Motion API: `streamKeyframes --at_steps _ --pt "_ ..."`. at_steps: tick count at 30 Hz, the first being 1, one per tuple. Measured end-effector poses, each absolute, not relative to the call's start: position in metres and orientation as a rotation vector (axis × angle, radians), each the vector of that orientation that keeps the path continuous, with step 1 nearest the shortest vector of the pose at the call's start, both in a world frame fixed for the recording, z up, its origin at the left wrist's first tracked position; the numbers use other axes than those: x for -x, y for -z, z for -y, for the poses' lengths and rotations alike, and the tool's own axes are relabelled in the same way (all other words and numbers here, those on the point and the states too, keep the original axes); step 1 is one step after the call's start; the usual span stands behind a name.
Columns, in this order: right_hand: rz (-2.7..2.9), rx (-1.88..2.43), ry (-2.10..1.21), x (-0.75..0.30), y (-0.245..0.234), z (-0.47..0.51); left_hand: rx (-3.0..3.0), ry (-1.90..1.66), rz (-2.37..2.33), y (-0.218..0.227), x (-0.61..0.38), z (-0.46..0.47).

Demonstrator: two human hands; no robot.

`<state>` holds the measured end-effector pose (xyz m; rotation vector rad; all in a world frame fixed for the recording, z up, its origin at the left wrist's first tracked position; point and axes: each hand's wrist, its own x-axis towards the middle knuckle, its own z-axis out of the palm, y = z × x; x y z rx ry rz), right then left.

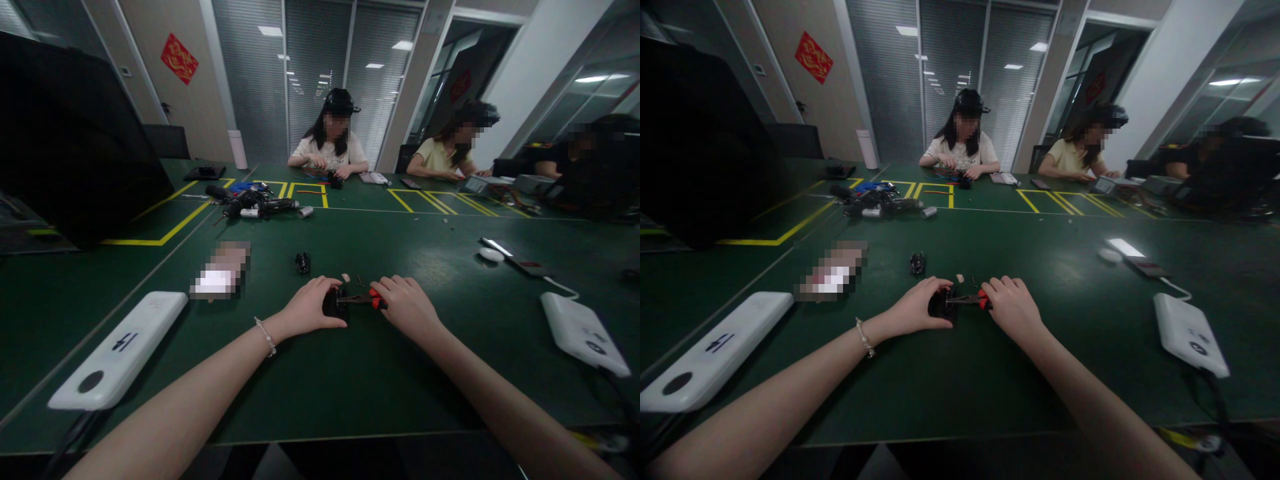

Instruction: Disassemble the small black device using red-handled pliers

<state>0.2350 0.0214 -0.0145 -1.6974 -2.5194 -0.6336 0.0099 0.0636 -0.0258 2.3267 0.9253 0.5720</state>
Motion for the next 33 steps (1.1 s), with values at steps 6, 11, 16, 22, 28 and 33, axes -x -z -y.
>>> streamKeyframes --at_steps 6,11,16,22,28,33 --pt "2.499 1.708 0.586 -0.2355 0.0171 -0.0223 -2.311 -0.579 -0.933 0.027 -0.0111 -0.0639" --pt "2.497 1.688 0.638 -0.2346 0.015 -0.0206 -2.313 -0.58 -0.93 0.027 -0.0109 -0.0638" --pt "2.507 1.685 0.678 -0.2335 0.0122 -0.019 -2.333 -0.584 -0.92 0.0277 -0.0101 -0.0647" --pt "2.493 1.689 0.648 -0.2349 0.0157 -0.0208 -2.347 -0.589 -0.931 0.0288 -0.011 -0.0647" --pt "2.493 1.682 0.645 -0.2357 0.0169 -0.0207 -2.34 -0.587 -0.93 0.0284 -0.0111 -0.0645" --pt "2.487 1.69 0.63 -0.2345 0.0151 -0.0207 -2.333 -0.58 -0.927 0.0281 -0.0102 -0.0642"
